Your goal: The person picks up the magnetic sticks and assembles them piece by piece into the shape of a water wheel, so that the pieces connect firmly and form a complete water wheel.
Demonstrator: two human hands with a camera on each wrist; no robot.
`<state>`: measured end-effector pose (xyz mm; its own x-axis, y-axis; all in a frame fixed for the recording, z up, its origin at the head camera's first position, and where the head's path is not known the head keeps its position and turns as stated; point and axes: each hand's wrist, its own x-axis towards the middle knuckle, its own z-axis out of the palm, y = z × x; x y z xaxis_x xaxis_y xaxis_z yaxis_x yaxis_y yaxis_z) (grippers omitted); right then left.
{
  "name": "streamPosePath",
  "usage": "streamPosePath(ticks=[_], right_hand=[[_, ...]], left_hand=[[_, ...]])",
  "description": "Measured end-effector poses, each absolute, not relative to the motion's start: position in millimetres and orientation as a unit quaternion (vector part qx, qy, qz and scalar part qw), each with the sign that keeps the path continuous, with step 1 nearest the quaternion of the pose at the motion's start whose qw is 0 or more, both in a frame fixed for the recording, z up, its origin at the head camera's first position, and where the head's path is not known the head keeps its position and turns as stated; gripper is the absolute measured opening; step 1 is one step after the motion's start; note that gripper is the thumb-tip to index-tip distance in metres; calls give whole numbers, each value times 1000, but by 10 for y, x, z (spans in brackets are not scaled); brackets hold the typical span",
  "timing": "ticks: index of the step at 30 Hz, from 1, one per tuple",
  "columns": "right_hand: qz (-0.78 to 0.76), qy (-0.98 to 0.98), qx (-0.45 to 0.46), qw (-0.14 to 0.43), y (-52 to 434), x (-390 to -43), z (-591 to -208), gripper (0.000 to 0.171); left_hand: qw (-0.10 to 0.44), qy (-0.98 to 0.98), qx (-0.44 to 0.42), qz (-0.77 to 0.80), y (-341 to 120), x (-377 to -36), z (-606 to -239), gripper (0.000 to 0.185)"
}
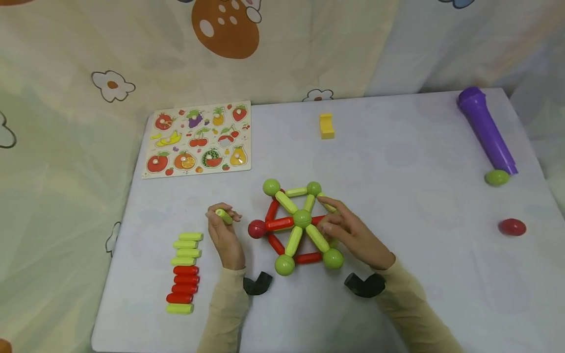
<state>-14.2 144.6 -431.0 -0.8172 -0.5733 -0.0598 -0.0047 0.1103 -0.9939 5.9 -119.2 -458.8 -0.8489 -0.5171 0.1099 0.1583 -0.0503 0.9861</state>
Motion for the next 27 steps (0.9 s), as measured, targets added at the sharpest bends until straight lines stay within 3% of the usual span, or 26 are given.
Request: streamPosePath(ticks=[5,8,11,15,20,27], right_hand=[[-586,770,-250,21,1526,-146,-4009,46],[-560,762,-323,-44,1460,-119,-3827,37],[-560,739,-373,-24,1353,-79,-3742,35],[-578,726,-374,15,1268,-75,-3769,33],[-614,723,-311,62,1384,-207,-3954,25],[-630,740,-170,159,1618,-405,-4247,23]], left_hand=[[243,-784,16,-571,-1215,160,-4095,33],[214,-845,-126,-474,-1087,223,-3843,37],[177,-856,-251,-417,-928,233,-3704,58],[149,-855,-318,-382,-766,201,-3659,70],[142,-876,-306,-344,-754,156,-3686,74],[111,-914,-210,-328,-1109,173,-3785,52]])
